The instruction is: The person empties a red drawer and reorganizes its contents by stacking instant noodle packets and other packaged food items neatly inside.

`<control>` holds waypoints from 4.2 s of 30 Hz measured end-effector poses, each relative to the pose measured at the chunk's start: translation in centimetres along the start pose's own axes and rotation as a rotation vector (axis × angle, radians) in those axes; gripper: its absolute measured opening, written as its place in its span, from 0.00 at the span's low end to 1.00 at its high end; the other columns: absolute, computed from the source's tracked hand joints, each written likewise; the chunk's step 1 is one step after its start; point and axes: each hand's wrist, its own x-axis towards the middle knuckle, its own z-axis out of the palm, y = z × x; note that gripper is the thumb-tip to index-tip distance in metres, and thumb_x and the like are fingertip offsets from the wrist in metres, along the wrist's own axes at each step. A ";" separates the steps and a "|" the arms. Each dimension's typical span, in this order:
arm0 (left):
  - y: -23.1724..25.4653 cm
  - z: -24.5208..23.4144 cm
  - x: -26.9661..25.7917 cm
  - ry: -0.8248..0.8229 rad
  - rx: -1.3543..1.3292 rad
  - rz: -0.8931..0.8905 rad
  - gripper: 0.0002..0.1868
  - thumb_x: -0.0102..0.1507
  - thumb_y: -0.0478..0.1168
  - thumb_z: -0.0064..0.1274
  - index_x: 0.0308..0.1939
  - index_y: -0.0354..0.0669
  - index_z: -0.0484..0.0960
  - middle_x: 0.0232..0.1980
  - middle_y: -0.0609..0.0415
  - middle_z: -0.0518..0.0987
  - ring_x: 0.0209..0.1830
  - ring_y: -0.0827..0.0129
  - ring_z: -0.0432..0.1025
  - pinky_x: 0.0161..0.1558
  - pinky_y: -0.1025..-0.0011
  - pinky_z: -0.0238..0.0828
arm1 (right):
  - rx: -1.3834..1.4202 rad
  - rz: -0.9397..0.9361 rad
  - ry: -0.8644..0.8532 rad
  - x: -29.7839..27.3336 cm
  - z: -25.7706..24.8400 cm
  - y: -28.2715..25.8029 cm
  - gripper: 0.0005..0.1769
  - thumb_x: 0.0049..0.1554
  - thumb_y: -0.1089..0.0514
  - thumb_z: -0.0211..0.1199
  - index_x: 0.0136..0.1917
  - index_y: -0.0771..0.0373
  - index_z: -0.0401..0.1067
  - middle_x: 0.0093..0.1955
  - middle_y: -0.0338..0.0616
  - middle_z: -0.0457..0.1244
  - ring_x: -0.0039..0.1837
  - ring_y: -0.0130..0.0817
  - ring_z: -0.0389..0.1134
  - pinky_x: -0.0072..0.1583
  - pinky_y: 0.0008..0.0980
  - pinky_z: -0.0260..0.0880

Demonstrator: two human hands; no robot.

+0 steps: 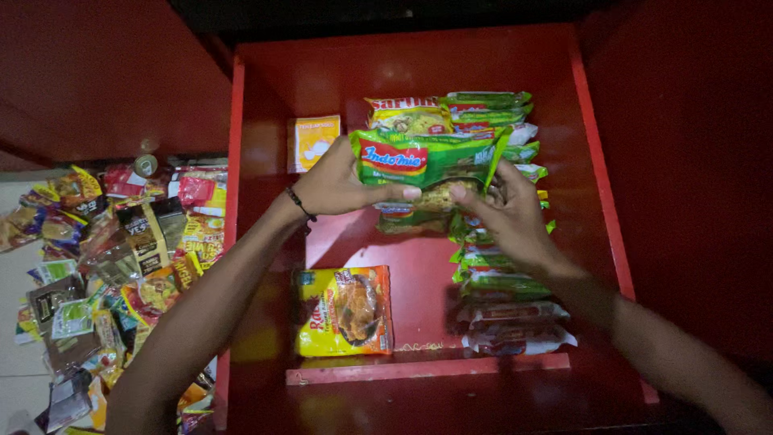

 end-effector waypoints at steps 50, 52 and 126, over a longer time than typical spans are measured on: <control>0.9 -1.1 0.1 0.323 0.276 0.329 0.46 0.58 0.56 0.72 0.68 0.36 0.64 0.67 0.41 0.63 0.67 0.52 0.62 0.67 0.55 0.64 | 0.008 -0.022 0.065 0.5 -1.4 0.2 0.25 0.59 0.62 0.69 0.66 0.69 0.65 0.61 0.46 0.68 0.60 0.30 0.69 0.61 0.34 0.73; 0.3 -1.5 -0.1 0.183 0.160 0.250 0.41 0.58 0.53 0.72 0.65 0.37 0.68 0.64 0.45 0.71 0.64 0.59 0.69 0.66 0.61 0.68 | -0.012 0.009 0.028 0.4 -1.1 -0.1 0.27 0.58 0.62 0.71 0.68 0.68 0.65 0.59 0.46 0.68 0.56 0.30 0.68 0.56 0.33 0.71; -8.1 7.5 1.1 -0.311 1.152 -0.045 0.77 0.40 0.77 0.65 0.77 0.36 0.45 0.81 0.35 0.47 0.81 0.42 0.44 0.75 0.36 0.31 | -0.903 0.060 -0.759 -3.9 4.5 4.6 0.34 0.54 0.55 0.67 0.68 0.73 0.62 0.70 0.67 0.59 0.69 0.62 0.62 0.66 0.51 0.63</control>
